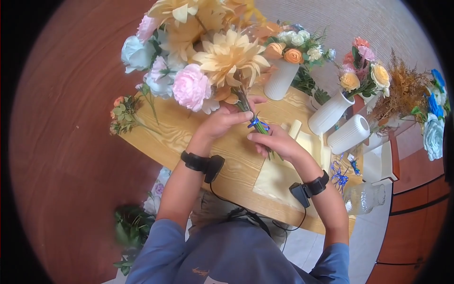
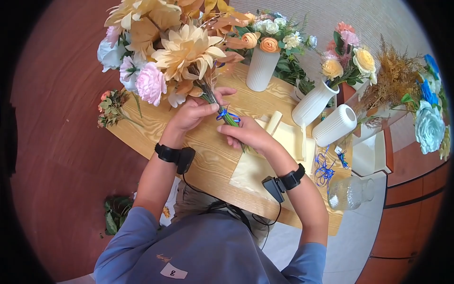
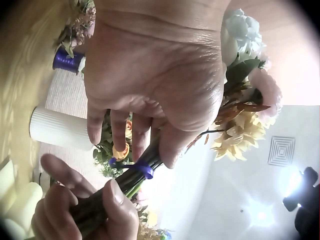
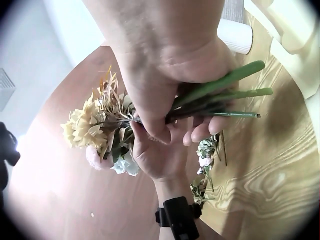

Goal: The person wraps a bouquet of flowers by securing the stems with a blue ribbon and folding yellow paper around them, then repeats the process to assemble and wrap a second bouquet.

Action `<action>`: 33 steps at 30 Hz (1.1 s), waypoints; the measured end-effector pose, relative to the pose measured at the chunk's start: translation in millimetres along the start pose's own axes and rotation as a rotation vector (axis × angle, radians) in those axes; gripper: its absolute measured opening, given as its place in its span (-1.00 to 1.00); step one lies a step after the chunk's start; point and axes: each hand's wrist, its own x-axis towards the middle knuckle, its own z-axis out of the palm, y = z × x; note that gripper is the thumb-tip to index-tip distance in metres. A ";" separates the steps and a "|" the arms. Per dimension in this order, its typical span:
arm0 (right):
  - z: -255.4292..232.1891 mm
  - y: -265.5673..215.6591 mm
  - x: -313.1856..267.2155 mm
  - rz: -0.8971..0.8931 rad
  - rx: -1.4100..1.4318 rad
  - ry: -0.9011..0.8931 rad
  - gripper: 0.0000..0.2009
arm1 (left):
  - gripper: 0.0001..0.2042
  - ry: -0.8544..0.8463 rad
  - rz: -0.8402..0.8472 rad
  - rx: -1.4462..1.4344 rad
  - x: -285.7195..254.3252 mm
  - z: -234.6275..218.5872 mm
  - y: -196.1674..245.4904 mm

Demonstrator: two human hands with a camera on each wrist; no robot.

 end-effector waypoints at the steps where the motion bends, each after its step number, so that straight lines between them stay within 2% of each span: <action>1: 1.5 0.0 -0.4 0.020 -0.037 0.039 -0.71 | -0.80 0.017 0.012 0.008 0.2 1.4 0.7; 2: 3.7 -1.0 -2.3 0.011 -0.034 0.039 -0.71 | -0.80 0.014 0.010 0.016 0.6 3.2 1.6; 4: 9.4 -5.7 -7.1 -0.029 -0.221 0.129 -0.66 | -0.82 0.066 -0.010 0.022 1.3 7.3 4.7; 8: 6.9 -6.4 -8.7 -0.020 -0.406 0.203 -0.60 | -0.82 0.043 -0.018 0.038 3.3 5.8 2.4; 10: 5.3 2.7 -4.9 -0.170 -0.479 0.303 -0.64 | -0.81 0.022 0.012 0.040 4.1 6.7 2.5; 11: 3.9 6.4 -3.1 -0.178 -0.475 0.303 -0.64 | -0.81 0.021 0.012 0.049 4.2 8.4 4.1; 13: 1.6 11.3 -1.4 -0.279 -0.565 0.445 -0.64 | -0.77 0.005 -0.001 -0.004 3.3 14.1 8.0; 14: 1.1 11.2 -2.2 -0.290 -0.561 0.444 -0.64 | -0.77 0.004 0.000 0.007 3.0 14.7 8.1; 16: -1.1 10.9 -5.8 -0.399 -0.673 0.586 -0.70 | -0.72 0.022 -0.060 0.042 3.6 17.0 6.7; 17: -5.0 12.1 -5.8 -0.410 -0.668 0.589 -0.70 | -0.72 0.018 -0.059 0.053 4.9 22.0 5.5; 19: -12.0 21.4 -3.2 -0.475 -0.825 0.756 -0.74 | -0.65 0.195 -0.025 0.015 5.3 38.2 0.1; 20: -16.1 24.3 -2.3 -0.483 -0.809 0.763 -0.74 | -0.66 0.292 -0.026 0.070 6.9 43.6 -6.0; 21: -19.8 27.3 -1.6 -0.522 -0.841 0.828 -0.75 | -0.66 0.284 -0.033 0.087 8.2 52.8 -11.4; 22: -23.1 31.0 -1.2 -0.558 -0.872 0.895 -0.75 | -0.69 0.386 0.017 0.078 9.6 64.1 -16.9; 23: -24.5 35.9 0.3 -0.563 -0.855 0.904 -0.75 | -0.71 0.486 0.070 0.069 11.8 73.1 -21.2; 24: -24.2 40.9 2.3 -0.577 -0.874 0.926 -0.75 | -0.77 0.554 0.035 0.080 14.4 79.0 -23.0; 29: -30.3 38.5 -6.7 -0.629 -0.862 0.909 -0.74 | -0.80 0.547 0.028 0.135 12.7 79.7 -26.2; 31: -32.0 26.2 -18.3 -0.547 -0.779 0.753 -0.71 | -0.81 0.533 0.039 0.127 12.8 78.3 -22.5; 33: -35.2 22.5 -26.0 -0.592 -0.704 0.668 -0.71 | -0.84 0.514 0.095 0.109 12.7 74.8 -17.0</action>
